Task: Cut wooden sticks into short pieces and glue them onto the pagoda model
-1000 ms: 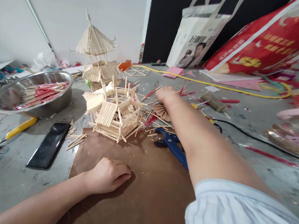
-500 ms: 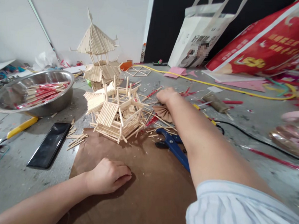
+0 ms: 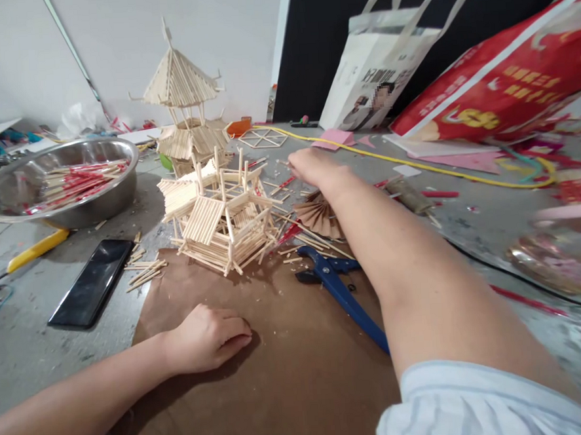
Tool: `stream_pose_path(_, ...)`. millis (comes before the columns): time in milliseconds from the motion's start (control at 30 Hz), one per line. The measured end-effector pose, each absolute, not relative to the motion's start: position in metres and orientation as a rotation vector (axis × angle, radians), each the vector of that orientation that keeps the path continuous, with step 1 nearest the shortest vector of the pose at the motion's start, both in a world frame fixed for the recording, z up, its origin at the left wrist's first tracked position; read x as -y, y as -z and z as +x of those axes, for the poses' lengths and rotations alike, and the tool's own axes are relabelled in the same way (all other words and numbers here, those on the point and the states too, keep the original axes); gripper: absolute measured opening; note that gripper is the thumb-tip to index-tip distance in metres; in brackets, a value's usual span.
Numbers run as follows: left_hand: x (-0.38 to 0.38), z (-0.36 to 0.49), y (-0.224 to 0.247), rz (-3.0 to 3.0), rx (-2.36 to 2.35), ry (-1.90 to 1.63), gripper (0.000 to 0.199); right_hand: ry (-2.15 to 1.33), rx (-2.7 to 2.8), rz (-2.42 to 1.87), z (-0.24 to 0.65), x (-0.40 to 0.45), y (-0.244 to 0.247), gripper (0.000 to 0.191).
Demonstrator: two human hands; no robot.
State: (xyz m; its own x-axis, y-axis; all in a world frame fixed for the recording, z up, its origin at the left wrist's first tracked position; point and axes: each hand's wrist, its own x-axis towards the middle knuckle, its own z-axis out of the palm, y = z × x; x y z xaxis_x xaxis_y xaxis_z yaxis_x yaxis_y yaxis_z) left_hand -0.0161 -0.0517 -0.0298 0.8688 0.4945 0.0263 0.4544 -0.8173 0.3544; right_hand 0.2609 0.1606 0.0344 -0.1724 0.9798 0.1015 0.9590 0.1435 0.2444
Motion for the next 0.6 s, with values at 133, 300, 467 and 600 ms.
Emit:
stream_pose_path(133, 0.052, -0.016, 0.029, 2.699, -0.703, -0.168, 0.023, -0.529, -2.405, 2.055, 0.253, -0.143, -0.062, 0.026)
stream_pose_path(300, 0.052, -0.016, 0.026, 2.705, -0.698, -0.178, 0.023, -0.697, -2.625, 2.314, 0.252, -0.106, -0.096, 0.026)
stream_pose_path(467, 0.052, -0.016, 0.026, 2.719, -0.72, -0.191, 0.023, -0.275, -2.827, 2.637, 0.263, -0.07, -0.12, 0.028)
stream_pose_path(600, 0.052, -0.016, 0.026, 2.735, -0.739, -0.194, 0.024, 0.483, -2.744, 2.823, 0.265, -0.054, -0.129, 0.019)
